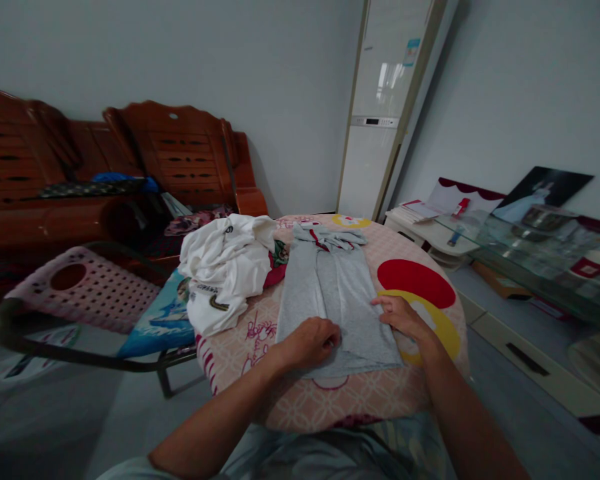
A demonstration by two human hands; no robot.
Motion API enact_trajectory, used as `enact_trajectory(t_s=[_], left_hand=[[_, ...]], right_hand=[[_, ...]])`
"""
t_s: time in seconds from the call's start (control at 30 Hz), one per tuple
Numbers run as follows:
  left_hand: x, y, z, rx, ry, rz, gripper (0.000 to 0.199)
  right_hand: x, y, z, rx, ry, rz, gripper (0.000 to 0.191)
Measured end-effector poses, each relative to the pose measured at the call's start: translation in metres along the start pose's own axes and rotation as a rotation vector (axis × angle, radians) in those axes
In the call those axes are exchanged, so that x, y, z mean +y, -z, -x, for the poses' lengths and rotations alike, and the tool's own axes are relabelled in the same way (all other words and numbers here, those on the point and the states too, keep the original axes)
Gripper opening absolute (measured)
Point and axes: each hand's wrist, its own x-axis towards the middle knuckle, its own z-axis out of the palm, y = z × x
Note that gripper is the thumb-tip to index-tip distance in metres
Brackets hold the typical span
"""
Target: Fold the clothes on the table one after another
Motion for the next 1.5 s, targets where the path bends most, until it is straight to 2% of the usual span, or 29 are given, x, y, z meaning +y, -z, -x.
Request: enact_trajectory(t_s=[0.13, 0.23, 0.3, 0.33, 0.37, 0.43, 0.5, 0.57, 0.7, 0.8, 0.93, 1.0, 1.17, 1.33, 1.4, 1.5], left_hand=[[0.004, 0.007, 0.006, -0.045, -0.028, 0.030, 0.022], [0.002, 0.016, 0.009, -0.074, -0.022, 0.144, 0.030], [-0.006, 0.021, 0.010, -0.030, -0.014, 0.236, 0.039], [-0.011, 0.022, 0.010, 0.018, 0.003, 0.256, 0.039], [-0.017, 0.023, 0.010, 0.077, 0.024, 0.252, 0.036], [-0.029, 0.021, 0.009, 0.170, 0.060, 0.195, 0.032], [-0.038, 0.016, 0.008, 0.168, 0.048, 0.138, 0.032], [-0.042, 0.012, 0.007, 0.123, 0.012, 0.132, 0.034], [-0.037, 0.009, 0.010, 0.108, 0.000, 0.137, 0.036], [-0.027, 0.011, 0.016, 0.034, -0.022, 0.095, 0.037], [-0.013, 0.014, 0.028, -0.039, -0.104, 0.035, 0.066], [-0.006, 0.015, 0.035, -0.056, -0.124, 0.003, 0.072], [0.013, 0.007, 0.042, -0.064, -0.084, -0.095, 0.067], [0.030, -0.011, 0.035, 0.008, 0.028, -0.232, 0.045], [0.029, -0.013, 0.036, 0.031, 0.041, -0.244, 0.042], [0.016, -0.008, 0.043, 0.054, 0.044, -0.217, 0.045]], right_hand=[[-0.003, 0.000, 0.001, -0.011, 0.005, 0.041, 0.049], [-0.010, -0.001, 0.006, 0.117, 0.018, 0.245, 0.042], [-0.019, -0.004, 0.014, 0.230, 0.084, 0.368, 0.036], [-0.025, -0.006, 0.018, 0.248, 0.139, 0.392, 0.034], [-0.031, -0.008, 0.023, 0.223, 0.203, 0.389, 0.032], [-0.041, -0.014, 0.032, 0.047, 0.338, 0.328, 0.027], [-0.049, -0.020, 0.040, -0.160, 0.442, 0.275, 0.024], [-0.053, -0.024, 0.045, -0.269, 0.487, 0.276, 0.025], [-0.055, -0.026, 0.051, -0.312, 0.497, 0.339, 0.041], [-0.058, -0.024, 0.054, -0.356, 0.505, 0.393, 0.047], [-0.060, -0.022, 0.063, -0.420, 0.489, 0.491, 0.059], [-0.060, -0.024, 0.069, -0.433, 0.489, 0.526, 0.067], [-0.056, -0.032, 0.079, -0.377, 0.527, 0.573, 0.072], [-0.049, -0.047, 0.078, -0.211, 0.613, 0.597, 0.054], [-0.043, -0.051, 0.078, -0.137, 0.647, 0.593, 0.048], [-0.034, -0.048, 0.076, -0.066, 0.660, 0.572, 0.046]])
